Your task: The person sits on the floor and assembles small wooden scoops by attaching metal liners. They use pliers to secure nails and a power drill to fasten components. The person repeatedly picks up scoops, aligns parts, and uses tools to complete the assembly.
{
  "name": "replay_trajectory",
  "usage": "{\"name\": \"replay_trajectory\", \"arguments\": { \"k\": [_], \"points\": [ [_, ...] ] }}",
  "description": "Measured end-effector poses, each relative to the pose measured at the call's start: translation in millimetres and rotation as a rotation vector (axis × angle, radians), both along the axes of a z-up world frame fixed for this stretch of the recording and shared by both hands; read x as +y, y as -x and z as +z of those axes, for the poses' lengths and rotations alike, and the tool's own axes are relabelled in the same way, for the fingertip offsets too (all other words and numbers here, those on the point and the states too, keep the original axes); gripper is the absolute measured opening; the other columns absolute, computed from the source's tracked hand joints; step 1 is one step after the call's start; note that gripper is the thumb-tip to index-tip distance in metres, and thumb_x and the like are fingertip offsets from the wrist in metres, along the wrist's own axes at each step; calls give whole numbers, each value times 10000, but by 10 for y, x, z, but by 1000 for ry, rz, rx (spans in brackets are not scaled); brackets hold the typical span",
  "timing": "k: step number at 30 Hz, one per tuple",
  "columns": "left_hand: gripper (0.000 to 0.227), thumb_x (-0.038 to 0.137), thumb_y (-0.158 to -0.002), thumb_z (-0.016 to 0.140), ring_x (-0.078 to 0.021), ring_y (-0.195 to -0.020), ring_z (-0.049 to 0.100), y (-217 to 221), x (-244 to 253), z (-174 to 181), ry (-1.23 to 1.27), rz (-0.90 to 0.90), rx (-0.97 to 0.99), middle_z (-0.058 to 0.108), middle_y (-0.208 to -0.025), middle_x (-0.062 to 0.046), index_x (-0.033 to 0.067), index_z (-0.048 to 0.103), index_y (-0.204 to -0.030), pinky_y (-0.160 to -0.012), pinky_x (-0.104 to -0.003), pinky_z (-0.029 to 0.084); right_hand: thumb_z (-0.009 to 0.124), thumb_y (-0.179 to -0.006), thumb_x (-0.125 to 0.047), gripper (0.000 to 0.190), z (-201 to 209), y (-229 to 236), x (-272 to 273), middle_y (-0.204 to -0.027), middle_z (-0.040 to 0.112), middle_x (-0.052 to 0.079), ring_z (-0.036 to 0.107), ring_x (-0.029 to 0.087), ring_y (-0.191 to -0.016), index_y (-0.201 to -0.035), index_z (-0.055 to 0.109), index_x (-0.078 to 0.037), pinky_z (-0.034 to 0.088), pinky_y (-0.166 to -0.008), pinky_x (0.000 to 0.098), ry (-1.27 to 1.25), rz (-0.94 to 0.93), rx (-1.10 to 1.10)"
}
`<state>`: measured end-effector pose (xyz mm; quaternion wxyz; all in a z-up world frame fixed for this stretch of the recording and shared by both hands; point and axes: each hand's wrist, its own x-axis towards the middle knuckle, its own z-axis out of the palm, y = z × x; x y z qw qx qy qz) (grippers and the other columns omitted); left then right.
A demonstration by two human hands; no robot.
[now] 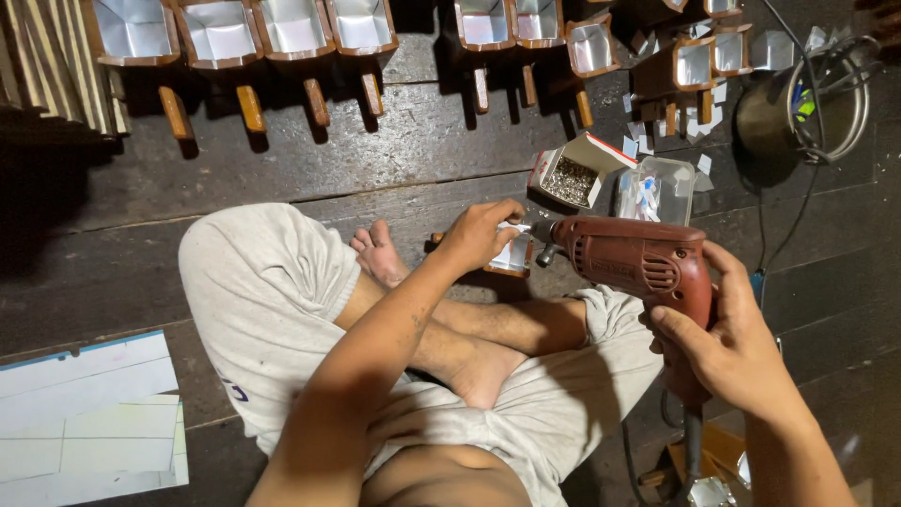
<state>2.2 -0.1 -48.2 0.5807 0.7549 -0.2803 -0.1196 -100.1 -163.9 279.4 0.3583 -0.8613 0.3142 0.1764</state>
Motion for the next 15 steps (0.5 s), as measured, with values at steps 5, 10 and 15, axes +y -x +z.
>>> {"name": "replay_trajectory", "arguments": {
  "k": [5, 10, 15],
  "points": [
    [255, 83, -900, 753, -302, -850, 718, 1, 1, -11, 18, 6, -9, 755, -1046, -112, 101, 633, -1125, -728, -439, 580, 681, -812, -88, 837, 3, 6, -19, -1388, 515, 159, 719, 354, -776, -1558, 303, -139, 654, -680, 486, 21, 34, 13],
    [258, 116, -913, 741, -308, -900, 724, -6, 1, 5, -27, 3, 30, 753, -1094, -108, 109, 638, -1150, -756, -447, 591, 692, -797, -129, 849, -55, 43, -117, -1418, 471, 155, 685, 316, -907, -1553, 307, -128, 658, -704, 474, 57, 97, -11],
    [248, 114, -910, 739, -303, -890, 716, -1, -1, 5, -37, 3, 28, 757, -1062, -99, 104, 644, -1138, -736, -438, 575, 698, -805, -189, 849, -49, 55, -155, -1433, 494, 156, 704, 298, -912, -1559, 308, -147, 611, -820, 437, 114, 170, 13]
  ]
}}
